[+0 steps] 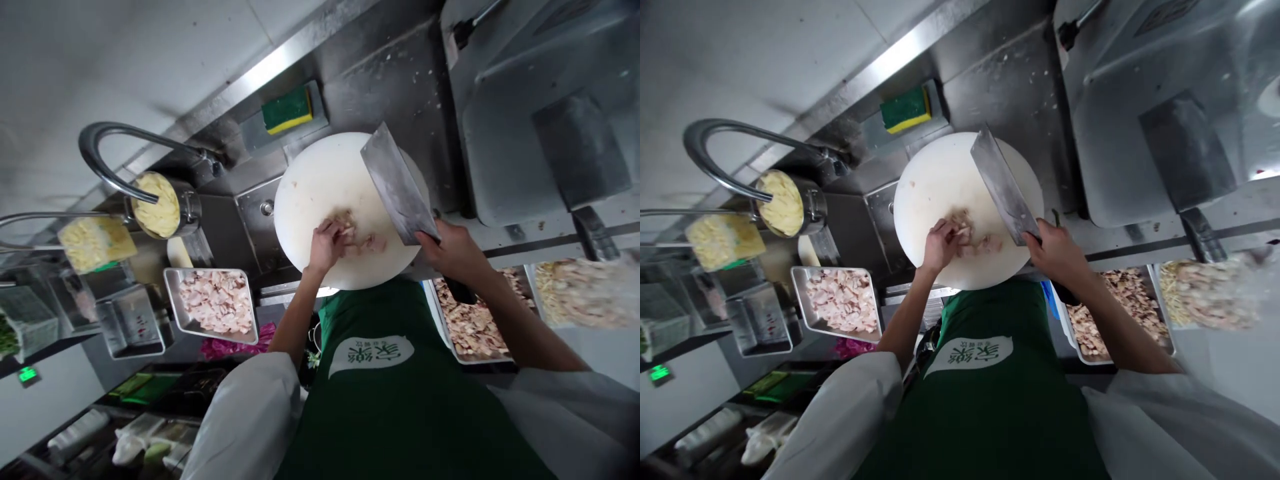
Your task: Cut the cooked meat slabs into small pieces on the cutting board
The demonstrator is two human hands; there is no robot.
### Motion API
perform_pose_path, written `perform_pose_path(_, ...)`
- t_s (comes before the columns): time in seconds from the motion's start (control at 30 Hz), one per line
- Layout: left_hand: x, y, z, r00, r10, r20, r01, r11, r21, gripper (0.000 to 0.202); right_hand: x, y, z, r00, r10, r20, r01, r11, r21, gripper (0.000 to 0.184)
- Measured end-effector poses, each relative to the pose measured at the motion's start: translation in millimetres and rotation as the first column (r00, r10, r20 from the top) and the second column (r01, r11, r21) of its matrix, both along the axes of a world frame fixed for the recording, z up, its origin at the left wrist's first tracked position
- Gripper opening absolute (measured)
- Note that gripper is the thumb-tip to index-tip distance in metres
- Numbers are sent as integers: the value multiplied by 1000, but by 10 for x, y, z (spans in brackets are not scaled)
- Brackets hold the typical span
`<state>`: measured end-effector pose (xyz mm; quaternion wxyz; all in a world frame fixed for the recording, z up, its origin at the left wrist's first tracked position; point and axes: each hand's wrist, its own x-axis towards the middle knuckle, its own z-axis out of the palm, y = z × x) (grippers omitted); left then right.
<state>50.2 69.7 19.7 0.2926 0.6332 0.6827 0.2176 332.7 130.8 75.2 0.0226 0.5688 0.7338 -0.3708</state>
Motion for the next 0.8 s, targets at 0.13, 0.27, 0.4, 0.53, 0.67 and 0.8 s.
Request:
perform_pose_path(0.13,-76,-70,96,980,118,162,-113,993,-44,10,164,-263,-88,995,-89,-50,87,995,-43,21)
perform_pose_path(0.27,-126,31,171,868,313,385,-324,945,-40,25,224,-420,-197,987,-127,-101,120,990,-76,23)
perform_pose_path(0.4,-138,184,195,683,438,585,-485,870,-85,40,291,-435,-243,977,-170,-130,154,980,-125,22)
perform_pose_path(0.53,-111,227,223,612,495,617,-493,849,-192,45,425,-422,-271,977,-182,-112,159,969,-190,19)
perform_pose_path(0.67,-63,273,176,707,497,504,-474,861,-184,43,551,-444,-335,987,-146,-62,132,974,-186,19)
perform_pose_path(0.8,-5,348,36,920,353,171,-352,935,-37,34,591,-479,-378,992,-129,-6,124,965,-232,26)
